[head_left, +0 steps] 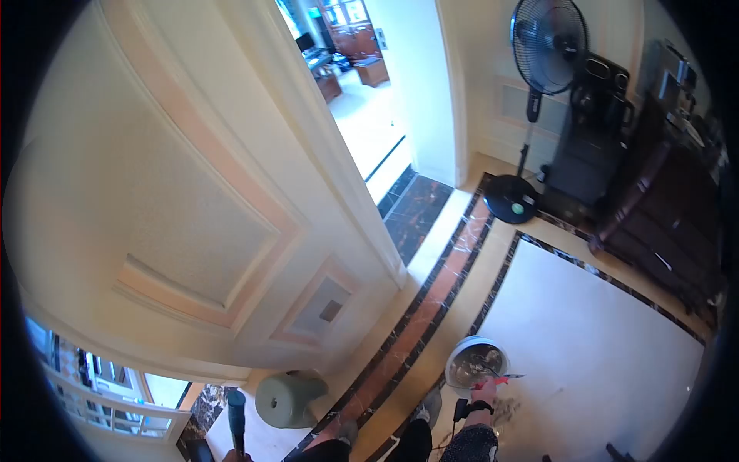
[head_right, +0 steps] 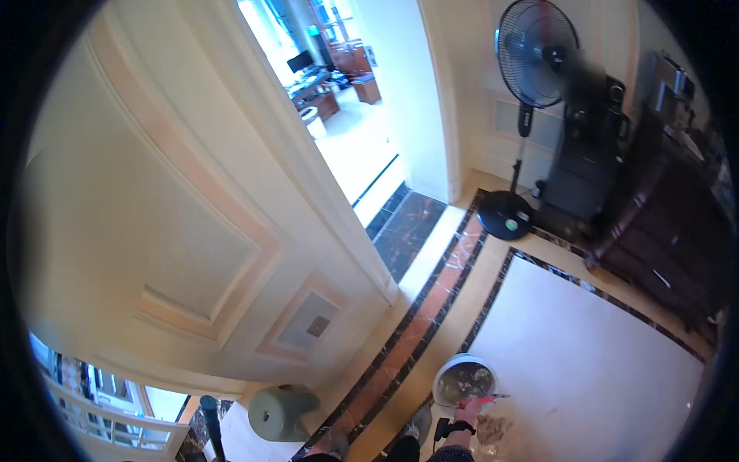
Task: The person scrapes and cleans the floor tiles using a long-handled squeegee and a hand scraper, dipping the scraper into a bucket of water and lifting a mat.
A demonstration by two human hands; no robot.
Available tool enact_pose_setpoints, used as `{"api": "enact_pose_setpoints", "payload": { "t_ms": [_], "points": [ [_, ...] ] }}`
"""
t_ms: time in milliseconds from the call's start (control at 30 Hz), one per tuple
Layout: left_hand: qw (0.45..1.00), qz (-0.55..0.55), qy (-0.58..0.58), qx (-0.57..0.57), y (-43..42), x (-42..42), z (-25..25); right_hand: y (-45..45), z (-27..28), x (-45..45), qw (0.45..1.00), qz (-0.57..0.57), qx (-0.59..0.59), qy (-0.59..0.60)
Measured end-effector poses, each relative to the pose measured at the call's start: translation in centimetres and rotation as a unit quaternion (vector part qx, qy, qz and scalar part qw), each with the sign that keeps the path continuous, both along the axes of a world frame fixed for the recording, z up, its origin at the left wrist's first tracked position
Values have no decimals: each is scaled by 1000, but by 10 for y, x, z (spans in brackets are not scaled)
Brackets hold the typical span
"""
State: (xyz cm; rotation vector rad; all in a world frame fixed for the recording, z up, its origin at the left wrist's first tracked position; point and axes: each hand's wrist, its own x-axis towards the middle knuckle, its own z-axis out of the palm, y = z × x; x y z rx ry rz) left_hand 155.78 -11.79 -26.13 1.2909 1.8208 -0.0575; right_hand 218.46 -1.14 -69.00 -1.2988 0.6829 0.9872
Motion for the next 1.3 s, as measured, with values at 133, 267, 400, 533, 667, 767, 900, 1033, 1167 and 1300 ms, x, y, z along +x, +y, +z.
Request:
{"api": "enact_pose_setpoints", "payload": {
  "t_ms": [133, 267, 400, 533, 667, 767, 900, 1033, 1167, 1300],
  "points": [
    [999, 17, 24, 45, -14, 6, 5, 65, -39, 34, 997, -63, 41, 30],
    [995, 33, 91, 29, -16, 42, 28, 101, -75, 53, 996, -45, 69, 40],
    [989, 80, 97, 74, -50, 23, 17, 91, -26, 50, 997, -73, 1, 7],
    [997, -3, 77, -11, -71, -36, -17, 27, -11, 35, 965, 79, -143, -204],
    [986, 48, 156, 39, -101, -66, -20, -33, 26, 8, 941, 287, -63, -167],
    [970, 103, 209, 62, -137, -99, -32, -29, 129, -46, 884, 426, -82, -176],
    [967, 143, 154, 146, -154, -111, 25, -38, 199, -106, 791, 579, 6, -199],
    [953, 186, 77, 227, -191, -151, 60, -29, 283, -221, 677, 698, 100, -212],
    [907, 332, 71, 251, -238, -190, 94, -46, 297, -343, 527, 810, 180, -183],
    [810, 441, 66, 381, -264, -211, 140, -106, 350, -513, 446, 859, 248, -51]
  ]
}}
